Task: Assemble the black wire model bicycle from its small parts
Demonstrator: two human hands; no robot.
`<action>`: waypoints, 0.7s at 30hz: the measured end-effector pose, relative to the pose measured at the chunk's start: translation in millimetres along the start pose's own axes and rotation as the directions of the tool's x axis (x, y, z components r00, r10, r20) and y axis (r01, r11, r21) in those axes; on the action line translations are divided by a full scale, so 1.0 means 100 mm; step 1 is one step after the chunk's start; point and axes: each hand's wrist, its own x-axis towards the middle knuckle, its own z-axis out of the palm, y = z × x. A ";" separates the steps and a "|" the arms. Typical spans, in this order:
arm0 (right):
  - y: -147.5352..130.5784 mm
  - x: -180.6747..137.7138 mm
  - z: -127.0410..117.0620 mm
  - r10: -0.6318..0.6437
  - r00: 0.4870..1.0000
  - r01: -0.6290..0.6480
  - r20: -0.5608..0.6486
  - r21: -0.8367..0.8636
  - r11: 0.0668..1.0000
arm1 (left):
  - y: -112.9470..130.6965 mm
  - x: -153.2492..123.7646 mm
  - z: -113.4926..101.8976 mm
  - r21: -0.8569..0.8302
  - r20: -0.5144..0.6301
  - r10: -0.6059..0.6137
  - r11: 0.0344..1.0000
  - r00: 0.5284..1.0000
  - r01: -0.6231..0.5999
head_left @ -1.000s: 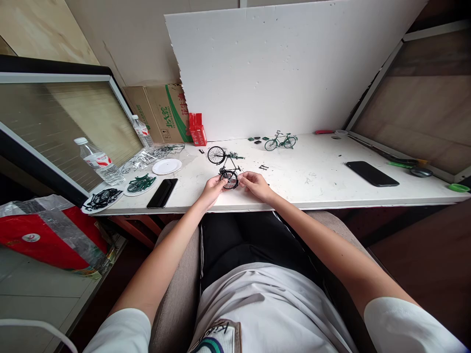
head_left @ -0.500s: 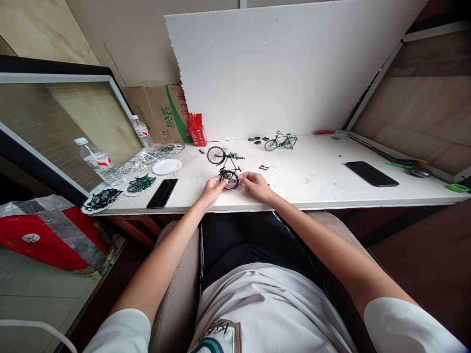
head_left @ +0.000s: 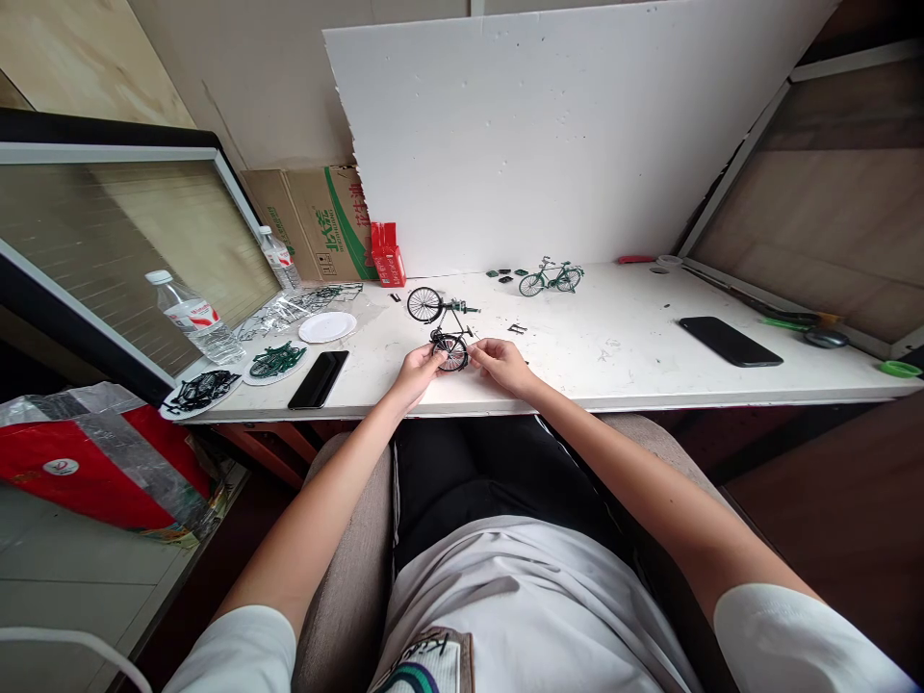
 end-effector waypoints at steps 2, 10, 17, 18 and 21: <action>0.00 0.00 0.00 -0.010 1.000 0.010 0.000 -0.012 1.000 | 0.00 0.00 0.00 0.007 -0.006 -0.005 1.000 1.000 0.005; -0.04 -0.01 0.01 0.005 1.000 -0.004 -0.016 0.007 1.000 | 0.03 -0.01 0.01 0.000 -0.012 -0.019 1.000 1.000 0.019; -0.01 0.02 0.01 0.007 1.000 -0.007 -0.012 0.035 0.999 | 0.04 -0.01 0.02 0.001 -0.026 -0.024 1.000 0.999 0.025; 0.00 0.02 0.00 0.004 1.000 -0.002 -0.027 0.058 0.998 | 0.04 -0.01 0.02 0.001 -0.031 -0.028 1.000 0.999 0.028; 0.00 0.04 0.00 -0.005 0.990 0.022 -0.141 0.122 0.992 | 0.03 0.00 0.01 -0.007 -0.059 -0.035 0.999 0.998 0.034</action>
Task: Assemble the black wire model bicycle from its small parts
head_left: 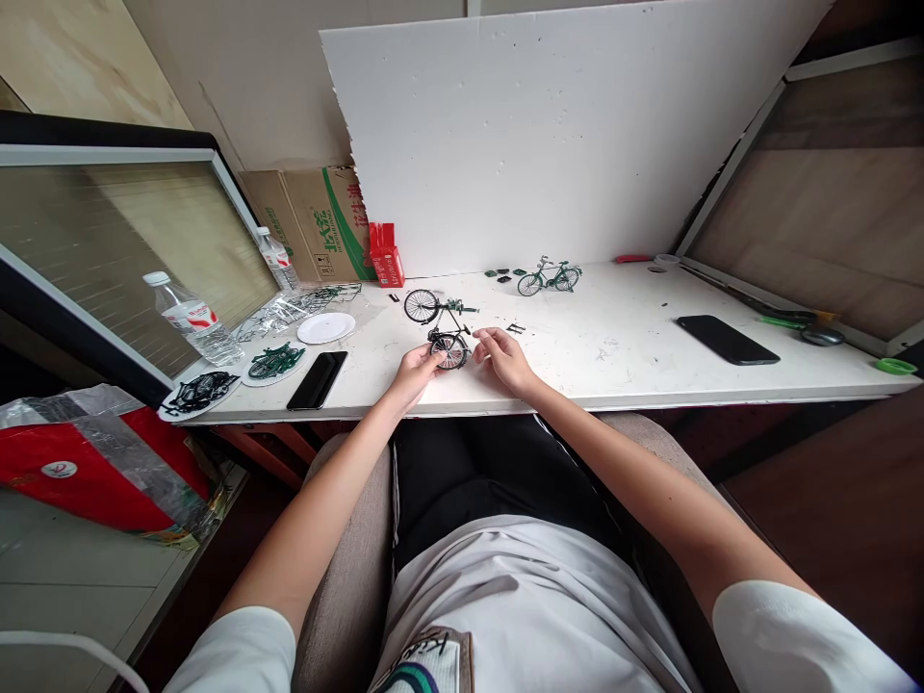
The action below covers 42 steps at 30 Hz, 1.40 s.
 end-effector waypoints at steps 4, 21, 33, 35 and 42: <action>-0.01 0.01 -0.01 -0.031 0.981 0.040 -0.191 0.040 0.998 | -0.02 0.01 -0.01 -0.015 -0.030 -0.006 1.000 1.000 0.006; 0.05 0.34 -1.43 0.013 0.969 -0.195 -0.246 -0.736 0.649 | -0.09 0.04 -0.06 -0.061 -0.027 0.008 0.998 1.000 -0.010; 0.07 0.27 -1.28 -0.035 0.995 -0.085 -0.098 -0.960 0.268 | -0.04 0.01 -0.02 0.002 0.024 0.015 1.000 1.000 -0.015; 0.07 0.25 -1.27 -0.039 0.996 -0.066 -0.077 -0.970 0.233 | -0.04 0.02 -0.03 0.020 0.028 0.010 1.000 1.000 -0.011; 0.06 0.26 -1.25 0.000 1.000 -0.028 -0.028 -0.980 0.196 | -0.08 0.03 -0.04 0.049 0.042 0.016 0.999 0.999 -0.018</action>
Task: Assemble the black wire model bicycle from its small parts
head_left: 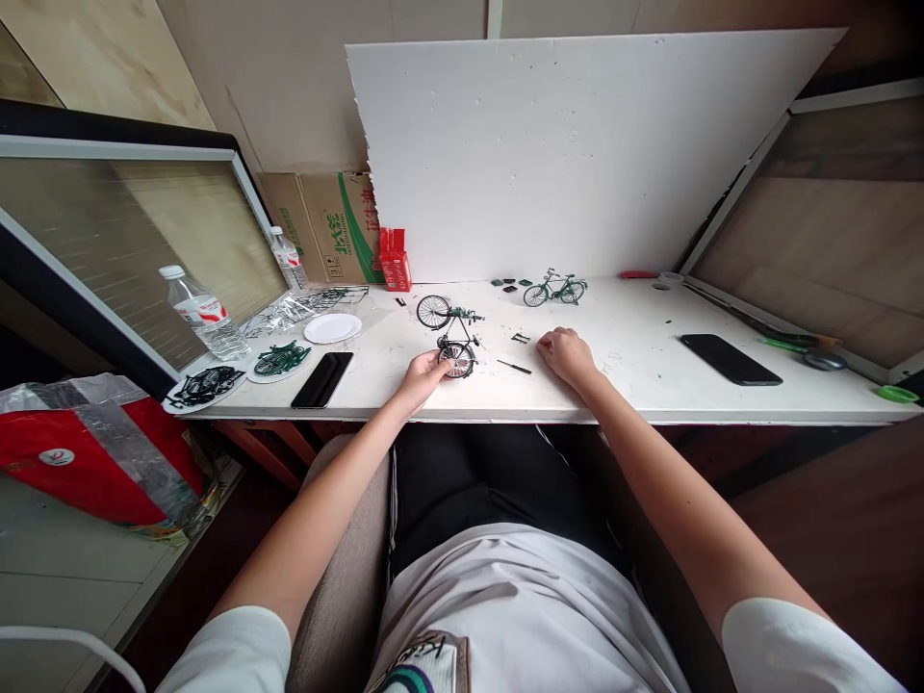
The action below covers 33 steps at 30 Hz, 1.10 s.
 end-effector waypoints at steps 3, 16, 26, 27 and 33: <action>0.01 0.01 0.00 -0.018 0.999 0.019 0.039 -0.026 0.999 | 0.00 0.00 0.01 -0.005 0.000 0.004 1.000 1.000 -0.004; 0.00 0.02 -0.15 -0.156 0.985 0.115 0.078 0.385 0.916 | 0.03 -0.02 0.05 0.030 -0.018 0.022 0.999 1.000 -0.022; -0.94 -0.32 -0.11 -0.427 0.902 0.167 0.068 0.857 0.488 | 0.05 -0.04 0.09 0.049 0.001 0.041 0.998 0.999 -0.041; -1.06 -0.37 -0.08 -0.441 0.895 0.164 0.064 0.873 0.460 | 0.05 -0.04 0.10 0.045 0.007 0.041 0.998 0.999 -0.041; -1.32 -0.53 0.01 -0.365 0.931 0.138 0.023 0.902 0.409 | 0.04 -0.04 0.14 0.033 0.015 0.052 0.998 0.999 -0.052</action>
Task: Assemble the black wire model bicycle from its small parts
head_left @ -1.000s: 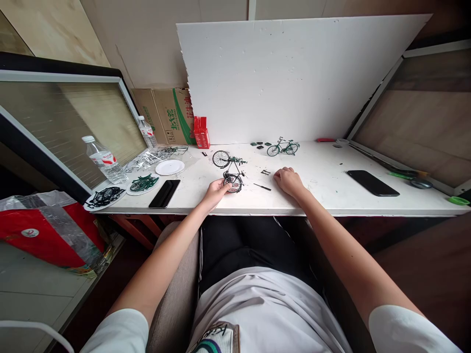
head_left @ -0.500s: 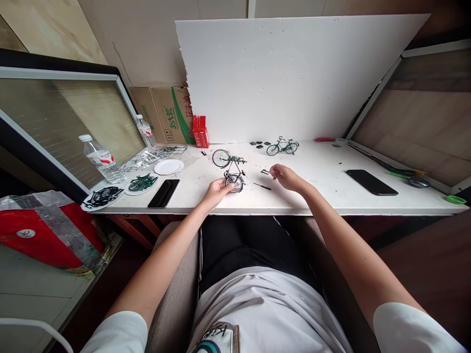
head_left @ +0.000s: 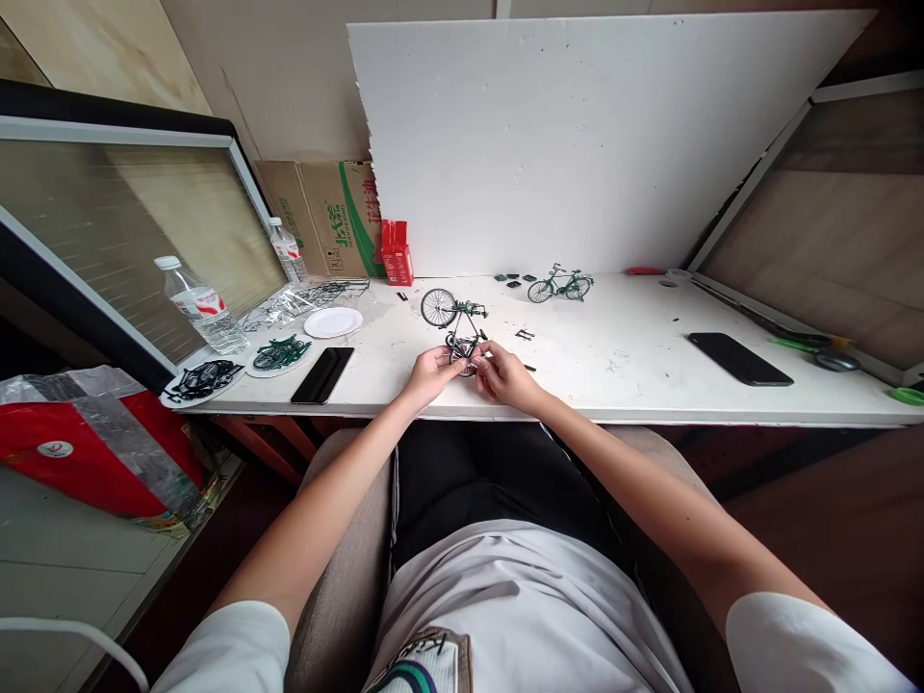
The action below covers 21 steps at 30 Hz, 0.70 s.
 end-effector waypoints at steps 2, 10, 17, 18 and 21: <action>0.02 0.00 0.02 0.015 1.000 -0.015 -0.019 0.023 1.000 | 0.00 0.00 0.01 0.006 -0.007 0.005 1.000 1.000 -0.005; 0.06 0.03 0.03 0.015 1.000 -0.013 -0.021 0.115 0.993 | 0.00 0.02 0.01 0.018 -0.008 0.000 1.000 1.000 0.000; 0.05 0.07 0.01 0.049 0.999 -0.049 -0.001 0.160 0.986 | 0.02 0.03 0.04 0.023 -0.002 -0.005 1.000 1.000 0.005; 0.05 0.07 0.00 0.055 0.998 -0.054 -0.001 0.165 0.985 | 0.02 0.03 0.05 0.024 -0.008 -0.014 1.000 1.000 0.014; 0.06 0.09 0.00 0.073 0.997 -0.071 -0.005 0.177 0.982 | 0.02 0.03 0.07 0.038 -0.037 -0.038 0.998 0.999 0.039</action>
